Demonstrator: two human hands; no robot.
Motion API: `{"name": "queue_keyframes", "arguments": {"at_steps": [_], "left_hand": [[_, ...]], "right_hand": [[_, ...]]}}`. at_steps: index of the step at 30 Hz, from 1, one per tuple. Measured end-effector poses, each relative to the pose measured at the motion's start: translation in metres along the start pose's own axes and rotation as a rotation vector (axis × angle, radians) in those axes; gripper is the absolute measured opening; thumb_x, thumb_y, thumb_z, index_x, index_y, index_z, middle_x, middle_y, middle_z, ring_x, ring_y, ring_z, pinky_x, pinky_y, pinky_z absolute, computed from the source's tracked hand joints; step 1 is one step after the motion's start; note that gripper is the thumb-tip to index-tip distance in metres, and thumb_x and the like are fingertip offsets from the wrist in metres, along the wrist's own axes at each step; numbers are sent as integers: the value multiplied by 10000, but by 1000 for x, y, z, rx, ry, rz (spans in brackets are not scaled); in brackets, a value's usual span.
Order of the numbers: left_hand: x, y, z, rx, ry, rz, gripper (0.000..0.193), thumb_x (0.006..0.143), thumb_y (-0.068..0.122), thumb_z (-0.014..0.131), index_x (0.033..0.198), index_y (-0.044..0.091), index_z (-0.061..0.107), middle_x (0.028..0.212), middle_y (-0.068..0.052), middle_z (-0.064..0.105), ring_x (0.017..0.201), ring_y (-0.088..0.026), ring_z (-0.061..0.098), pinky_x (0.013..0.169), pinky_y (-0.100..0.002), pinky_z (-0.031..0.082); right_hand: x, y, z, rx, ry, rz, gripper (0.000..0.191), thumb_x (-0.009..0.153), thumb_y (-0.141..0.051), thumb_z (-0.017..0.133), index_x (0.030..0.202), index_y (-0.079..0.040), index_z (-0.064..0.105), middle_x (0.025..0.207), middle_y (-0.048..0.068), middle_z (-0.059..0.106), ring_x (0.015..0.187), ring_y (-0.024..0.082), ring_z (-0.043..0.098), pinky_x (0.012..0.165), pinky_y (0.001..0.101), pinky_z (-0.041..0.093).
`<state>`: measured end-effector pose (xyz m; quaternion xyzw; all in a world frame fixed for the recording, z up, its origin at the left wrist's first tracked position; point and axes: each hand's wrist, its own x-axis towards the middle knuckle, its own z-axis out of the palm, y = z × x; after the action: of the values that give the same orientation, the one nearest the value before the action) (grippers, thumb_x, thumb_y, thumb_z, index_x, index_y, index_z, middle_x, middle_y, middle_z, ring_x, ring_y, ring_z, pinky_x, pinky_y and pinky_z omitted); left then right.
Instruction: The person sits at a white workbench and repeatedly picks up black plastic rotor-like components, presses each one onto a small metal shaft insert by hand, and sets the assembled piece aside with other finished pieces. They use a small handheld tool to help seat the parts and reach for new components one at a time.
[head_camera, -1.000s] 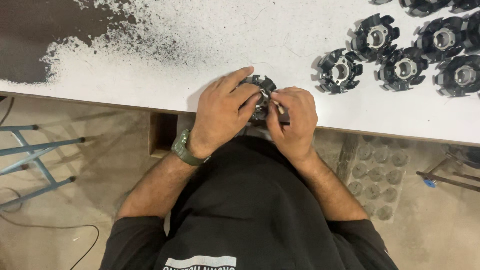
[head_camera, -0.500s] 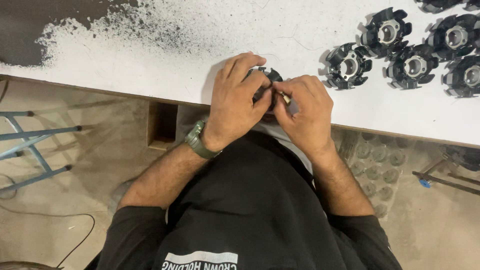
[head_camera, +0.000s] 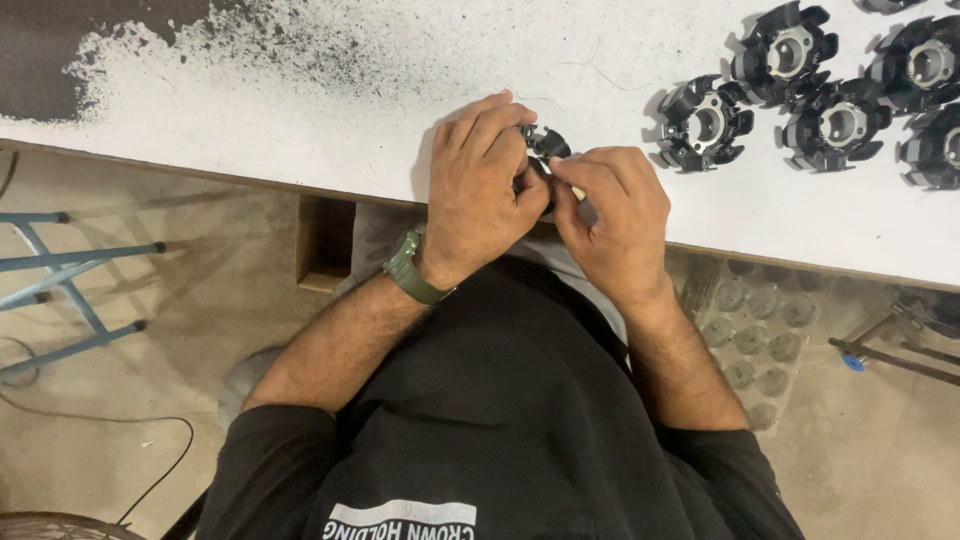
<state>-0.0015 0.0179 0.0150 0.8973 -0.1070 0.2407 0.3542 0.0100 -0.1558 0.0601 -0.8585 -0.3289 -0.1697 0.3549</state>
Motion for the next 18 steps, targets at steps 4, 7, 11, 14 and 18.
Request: {"name": "queue_keyframes", "arguments": {"at_steps": [4,7,11,14,18], "left_hand": [[2,1,-8,-54,-11,-9,127,822,41,695,868,53,578,1293,-93,644,1367,-320,543,1099,-498,413],[3,2,-21,-150,8,-33,166,852,74,728,935,37,589,1326,-118,615,1338,-334,548,1124,-493,421],[10,0,-33,-120,-23,1,314,878,129,775,1136,-6,657,1346,-158,580,1262,-359,546,1094,-499,419],[13,-1,-34,-93,-71,16,215,917,100,762,1110,40,687,1340,-100,610,1271,-319,571,1088,-473,448],[17,-5,-38,-73,-79,39,137,935,66,729,1061,50,676,1340,-89,610,1259,-303,574,1073,-456,477]], "right_hand": [[2,-2,-2,-51,-59,12,284,876,78,803,1101,-68,711,1017,81,664,947,282,655,788,393,530],[3,-3,-5,-43,-44,-1,287,877,72,787,1114,-64,697,1019,96,656,952,297,656,812,407,539],[3,-2,0,18,82,-2,274,937,70,764,1162,-50,665,1059,104,668,948,307,656,866,409,561],[0,0,5,45,67,74,262,936,80,753,1154,-40,671,1017,112,665,912,305,658,811,406,541],[0,5,8,45,76,89,269,914,81,745,1141,-39,665,1007,121,665,925,319,657,799,415,532]]}}
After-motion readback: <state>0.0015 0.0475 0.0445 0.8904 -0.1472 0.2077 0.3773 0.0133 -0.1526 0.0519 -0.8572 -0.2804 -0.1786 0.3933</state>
